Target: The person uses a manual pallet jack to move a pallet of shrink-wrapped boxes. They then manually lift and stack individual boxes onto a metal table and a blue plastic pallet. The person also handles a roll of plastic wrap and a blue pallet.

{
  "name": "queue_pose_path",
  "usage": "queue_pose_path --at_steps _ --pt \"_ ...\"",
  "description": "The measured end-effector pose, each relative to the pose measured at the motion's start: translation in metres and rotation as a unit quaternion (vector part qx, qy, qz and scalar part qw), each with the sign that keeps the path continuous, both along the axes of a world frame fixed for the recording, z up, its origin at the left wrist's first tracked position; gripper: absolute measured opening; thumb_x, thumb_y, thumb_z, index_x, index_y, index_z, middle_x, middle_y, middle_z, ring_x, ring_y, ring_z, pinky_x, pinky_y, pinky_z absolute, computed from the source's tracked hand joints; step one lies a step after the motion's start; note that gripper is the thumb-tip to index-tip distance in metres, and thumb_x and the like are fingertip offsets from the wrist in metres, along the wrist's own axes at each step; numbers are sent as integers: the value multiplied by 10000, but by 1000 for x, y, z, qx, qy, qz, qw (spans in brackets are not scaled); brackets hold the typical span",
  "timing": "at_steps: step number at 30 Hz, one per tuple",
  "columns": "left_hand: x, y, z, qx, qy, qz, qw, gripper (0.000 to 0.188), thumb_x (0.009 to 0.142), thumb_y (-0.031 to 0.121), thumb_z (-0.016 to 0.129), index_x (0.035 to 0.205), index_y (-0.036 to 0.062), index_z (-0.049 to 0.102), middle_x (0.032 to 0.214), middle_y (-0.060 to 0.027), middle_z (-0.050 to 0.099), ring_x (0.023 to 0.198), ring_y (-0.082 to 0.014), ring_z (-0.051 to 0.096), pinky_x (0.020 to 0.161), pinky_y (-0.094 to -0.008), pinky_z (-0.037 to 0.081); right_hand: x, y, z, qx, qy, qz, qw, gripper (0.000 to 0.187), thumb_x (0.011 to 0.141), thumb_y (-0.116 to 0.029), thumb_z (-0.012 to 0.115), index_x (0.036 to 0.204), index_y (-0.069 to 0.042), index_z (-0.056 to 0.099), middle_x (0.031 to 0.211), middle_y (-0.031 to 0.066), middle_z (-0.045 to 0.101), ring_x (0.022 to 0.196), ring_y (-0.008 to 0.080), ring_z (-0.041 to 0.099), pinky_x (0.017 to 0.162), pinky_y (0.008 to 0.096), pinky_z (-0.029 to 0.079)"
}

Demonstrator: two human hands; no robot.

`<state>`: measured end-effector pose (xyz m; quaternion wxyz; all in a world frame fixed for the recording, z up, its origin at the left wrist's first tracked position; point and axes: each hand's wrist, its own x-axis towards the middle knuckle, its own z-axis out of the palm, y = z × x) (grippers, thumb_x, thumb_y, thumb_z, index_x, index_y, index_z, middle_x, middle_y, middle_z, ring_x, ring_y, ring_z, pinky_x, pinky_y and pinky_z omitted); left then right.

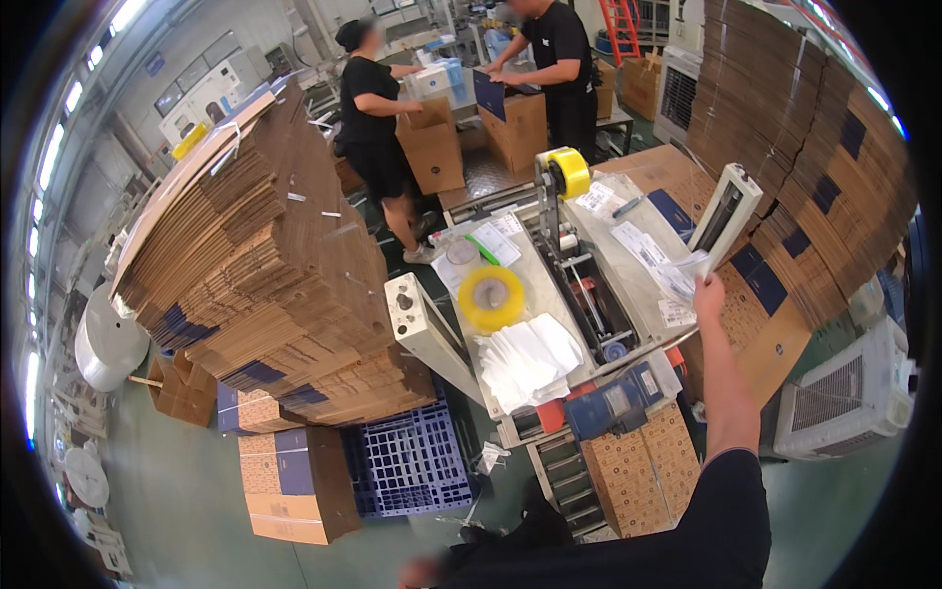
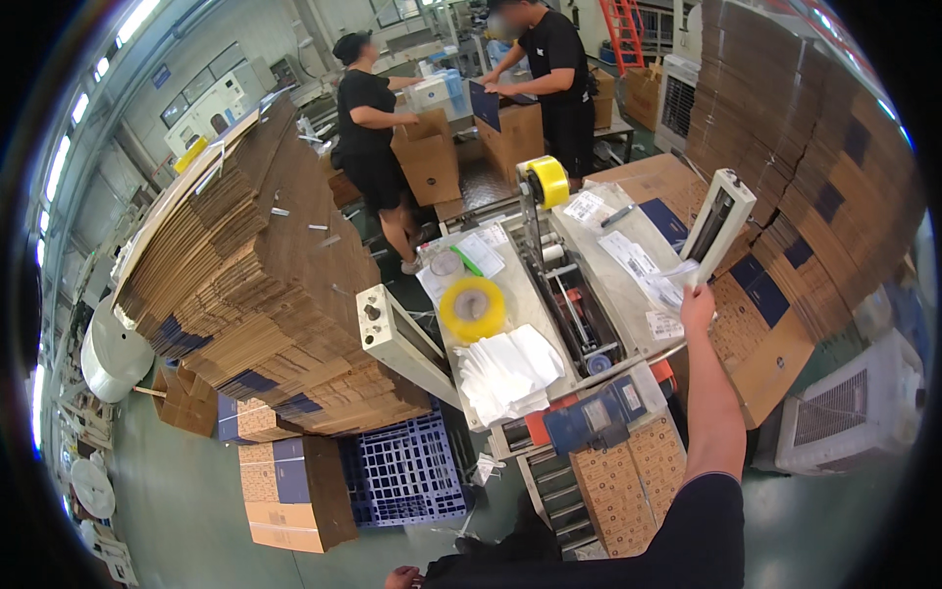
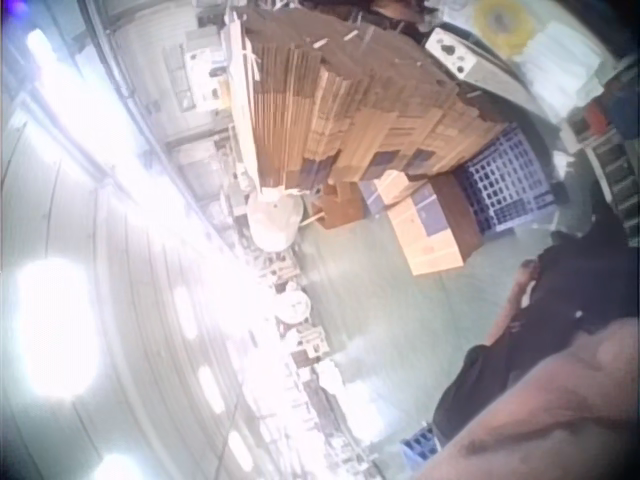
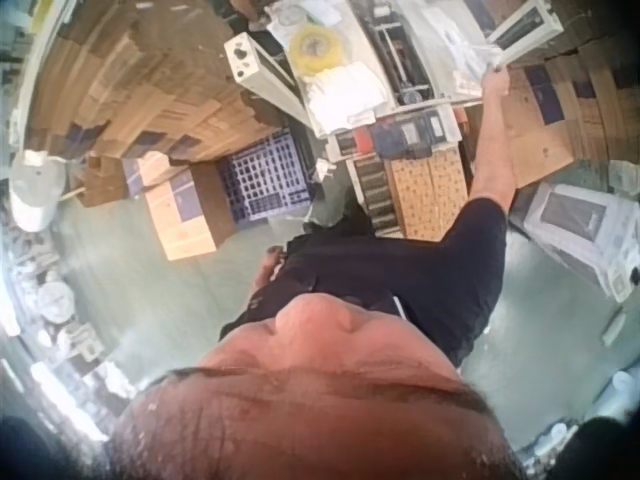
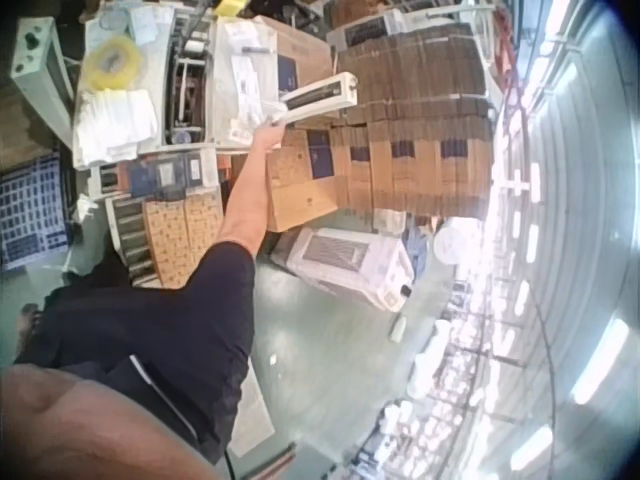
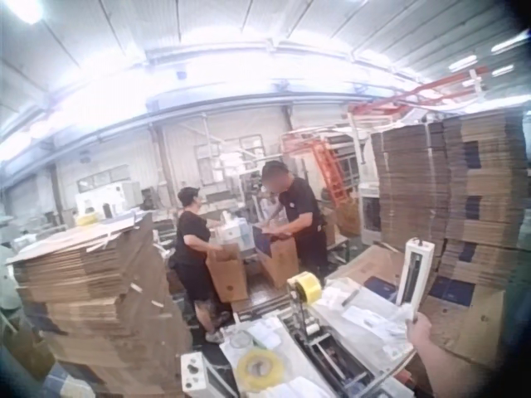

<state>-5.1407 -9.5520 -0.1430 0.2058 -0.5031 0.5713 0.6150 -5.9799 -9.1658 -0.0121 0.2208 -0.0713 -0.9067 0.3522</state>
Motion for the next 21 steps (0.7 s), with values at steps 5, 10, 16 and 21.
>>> queue_pose_path --at_steps 5,10,16,21 --pt "23 25 -6 33 13 53 998 392 955 386 571 1188 70 564 904 -67 639 796 -191 619 738 -358 522 -13 11 82 -132 77 -98 983 358 890 -259 583 1123 6 641 1093 231 671 1044 412 617 868 450 469" --pt "34 49 -20 21 22 107 994 346 939 318 599 1133 31 615 901 -70 669 837 -208 638 761 -373 523 30 10 185 -166 236 -51 956 319 912 -197 563 1108 46 629 1072 206 681 978 358 638 852 413 467" --pt "89 54 -96 -164 118 -12 979 289 914 300 610 1138 120 635 1099 -94 650 1068 -262 608 895 -444 487 196 -113 217 -219 228 237 919 309 937 -86 507 1203 62 559 1157 173 633 1026 245 589 903 353 447" --pt "22 76 50 69 295 253 919 402 984 345 565 1191 1 576 1034 -83 646 991 -215 623 909 -382 503 480 -226 161 -130 123 695 696 359 824 -64 576 1166 44 594 1070 189 669 975 347 655 866 388 498"
